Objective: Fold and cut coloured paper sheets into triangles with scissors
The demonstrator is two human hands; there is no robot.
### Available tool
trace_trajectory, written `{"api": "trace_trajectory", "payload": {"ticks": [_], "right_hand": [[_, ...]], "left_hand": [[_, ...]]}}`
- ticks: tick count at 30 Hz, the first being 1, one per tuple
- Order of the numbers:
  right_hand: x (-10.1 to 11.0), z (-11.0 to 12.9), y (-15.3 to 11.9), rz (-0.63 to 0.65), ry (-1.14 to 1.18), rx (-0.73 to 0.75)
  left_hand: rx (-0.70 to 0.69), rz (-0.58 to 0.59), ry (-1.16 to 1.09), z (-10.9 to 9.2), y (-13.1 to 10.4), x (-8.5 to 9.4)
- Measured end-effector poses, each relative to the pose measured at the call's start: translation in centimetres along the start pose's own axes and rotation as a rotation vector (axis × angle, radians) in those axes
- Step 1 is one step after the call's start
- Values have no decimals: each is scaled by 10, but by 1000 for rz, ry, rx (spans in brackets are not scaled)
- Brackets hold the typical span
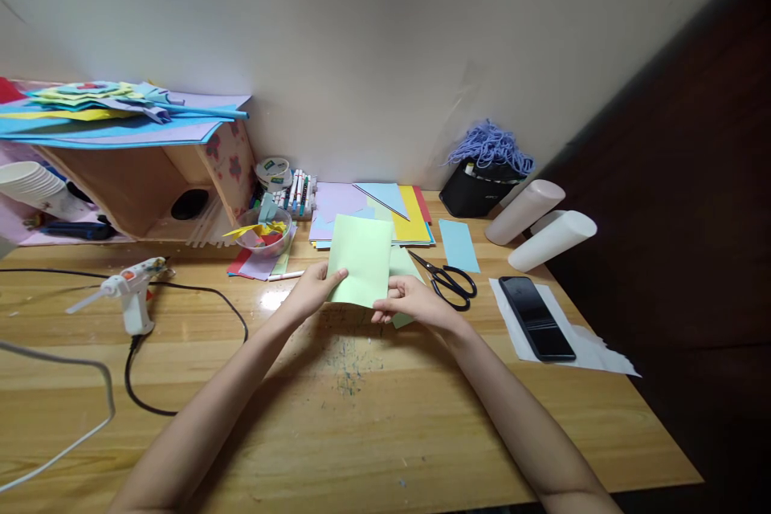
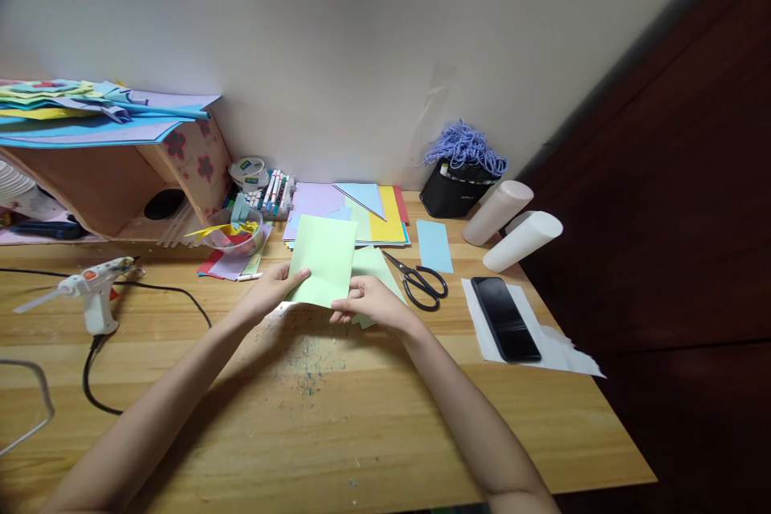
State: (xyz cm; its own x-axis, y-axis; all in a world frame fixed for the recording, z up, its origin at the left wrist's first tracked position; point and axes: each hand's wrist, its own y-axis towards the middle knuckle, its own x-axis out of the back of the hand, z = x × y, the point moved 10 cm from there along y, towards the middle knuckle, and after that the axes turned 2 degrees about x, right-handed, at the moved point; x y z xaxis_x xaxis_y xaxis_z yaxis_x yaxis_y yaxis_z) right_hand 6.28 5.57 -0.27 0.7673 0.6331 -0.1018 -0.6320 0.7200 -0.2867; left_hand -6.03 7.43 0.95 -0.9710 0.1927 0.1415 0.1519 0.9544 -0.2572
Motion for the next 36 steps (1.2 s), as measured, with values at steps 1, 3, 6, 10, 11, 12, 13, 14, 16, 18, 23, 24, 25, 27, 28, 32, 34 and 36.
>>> {"api": "trace_trajectory", "payload": {"ticks": [1, 3, 6, 10, 11, 12, 13, 14, 16, 18, 23, 24, 25, 27, 28, 32, 34, 36], "right_hand": [[-1, 0, 0, 7, -11, -1], [-1, -2, 0, -2, -18, -12], [-3, -5, 0, 3, -11, -29], [2, 1, 0, -49, -110, 20], [6, 1, 0, -85, -147, 26], [11, 1, 0, -125, -181, 26], [17, -1, 1, -166, -209, 21], [22, -1, 2, -215, -230, 20], [35, 0, 2, -340, -242, 48], [44, 4, -1, -463, -221, 107], [34, 9, -3, -496, -143, 204], [30, 7, -2, -473, -137, 192], [27, 5, -2, -460, -145, 176], [30, 5, -2, -481, -209, 153], [34, 7, -4, -503, -257, 151], [50, 17, -9, -538, -418, 129], [60, 21, -11, -540, -452, 122], [70, 26, -14, -551, -463, 142]], "left_hand": [[-1, -10, 2, 0, 0, 1], [-20, -24, 0, -2, 0, 2], [-52, -66, -3, -4, 0, 4], [-36, -2, 63, -3, -3, -1], [-33, 37, 89, -4, -4, -4], [-36, 63, 108, -6, -4, -6], [-43, 60, 113, -8, -4, -5], [-55, 32, 101, -10, -4, -2], [-73, -60, 38, -13, -4, 4], [-57, -80, -42, -9, -4, -3], [-59, 135, -169, -3, -12, -56], [-73, 135, -185, -2, -13, -59], [-82, 122, -186, -1, -14, -59], [-78, 96, -134, 3, -13, -56], [-73, 89, -103, 4, -13, -54], [-77, 108, -22, -2, -12, -47], [-86, 133, 7, -8, -13, -46], [-95, 146, 28, -12, -14, -44]]}}
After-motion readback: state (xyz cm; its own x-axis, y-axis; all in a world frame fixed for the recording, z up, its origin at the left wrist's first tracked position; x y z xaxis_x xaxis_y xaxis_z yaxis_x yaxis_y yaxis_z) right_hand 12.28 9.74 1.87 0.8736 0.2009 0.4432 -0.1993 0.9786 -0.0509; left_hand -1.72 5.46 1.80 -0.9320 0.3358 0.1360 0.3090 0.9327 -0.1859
